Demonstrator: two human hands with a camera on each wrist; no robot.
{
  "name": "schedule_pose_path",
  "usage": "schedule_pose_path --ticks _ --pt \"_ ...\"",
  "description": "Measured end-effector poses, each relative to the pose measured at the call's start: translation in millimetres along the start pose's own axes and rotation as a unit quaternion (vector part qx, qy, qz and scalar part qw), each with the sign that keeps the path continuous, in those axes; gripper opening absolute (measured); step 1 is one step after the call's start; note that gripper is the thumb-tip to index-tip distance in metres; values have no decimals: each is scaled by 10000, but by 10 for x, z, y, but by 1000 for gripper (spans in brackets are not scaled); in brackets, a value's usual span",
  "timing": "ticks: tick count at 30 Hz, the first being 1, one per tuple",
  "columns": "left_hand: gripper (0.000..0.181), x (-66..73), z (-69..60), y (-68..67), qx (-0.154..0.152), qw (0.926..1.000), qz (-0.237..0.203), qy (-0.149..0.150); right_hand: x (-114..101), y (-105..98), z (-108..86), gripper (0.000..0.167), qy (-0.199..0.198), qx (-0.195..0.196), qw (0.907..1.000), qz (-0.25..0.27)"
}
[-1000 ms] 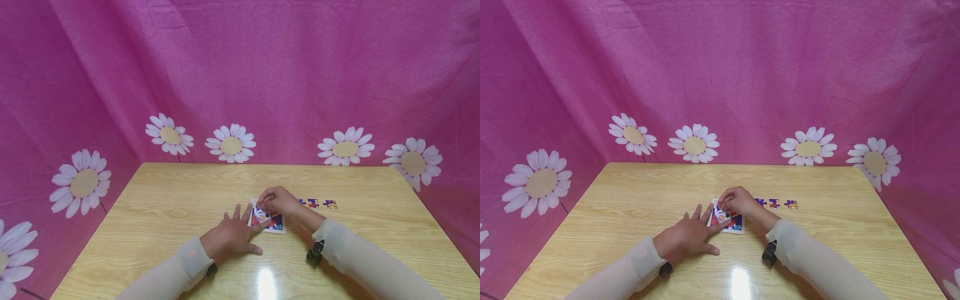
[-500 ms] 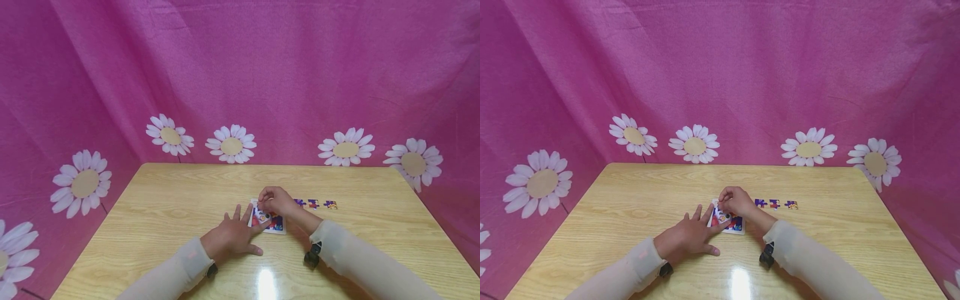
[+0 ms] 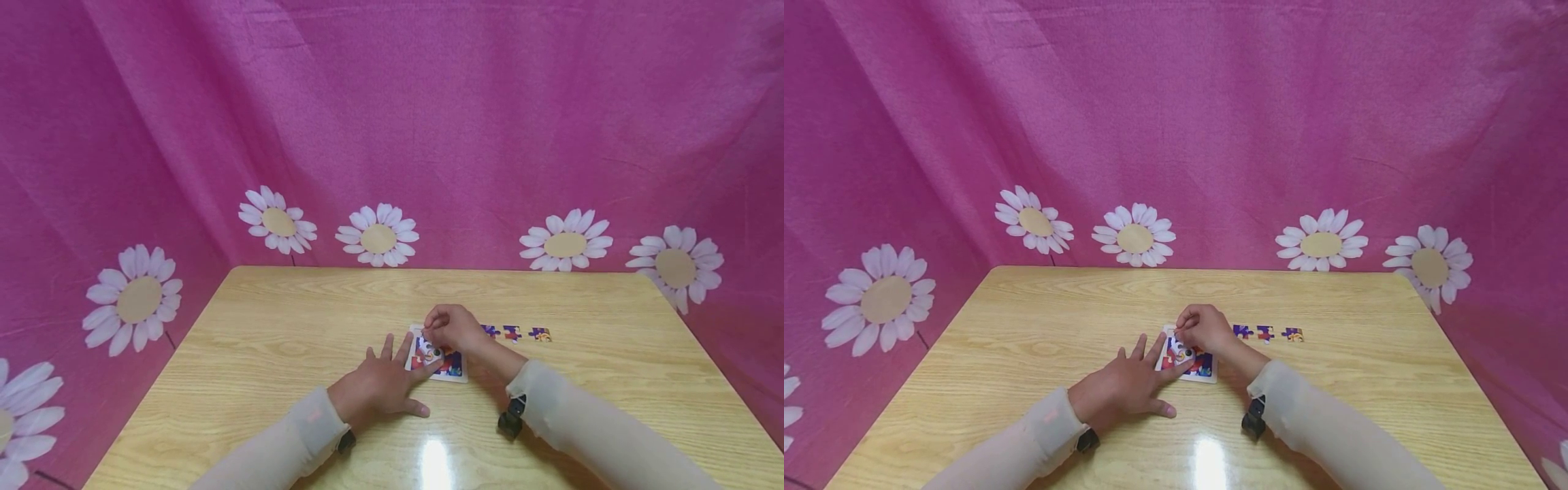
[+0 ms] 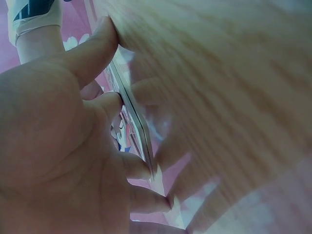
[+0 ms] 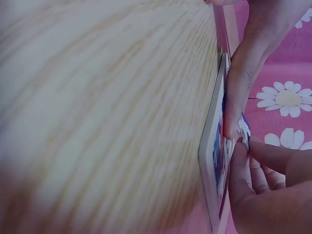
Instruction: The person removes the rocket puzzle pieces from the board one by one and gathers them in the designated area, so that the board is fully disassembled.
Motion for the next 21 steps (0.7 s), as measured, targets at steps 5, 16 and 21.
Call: schedule_pose_path --ticks 5,16,21 --pt "81 -6 -3 -3 -1 10000 -64 -54 1 -66 16 10 -103 3 9999 11" --pt "83 -20 -7 12 -20 9999 -120 -78 -11 -274 -19 8 -232 133 9995 -177" --pt "82 -18 -2 16 -11 10000 -39 -62 -9 -370 -27 10 -422 251 9986 -187"
Point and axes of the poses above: each hand's wrist, its own z-axis towards the middle knuckle, its own y-axis out of the palm, x = y × z, the point moved 10 cm from there along z, towards the middle knuckle, and after that the axes turned 13 degrees about x, right-handed, at the moved point
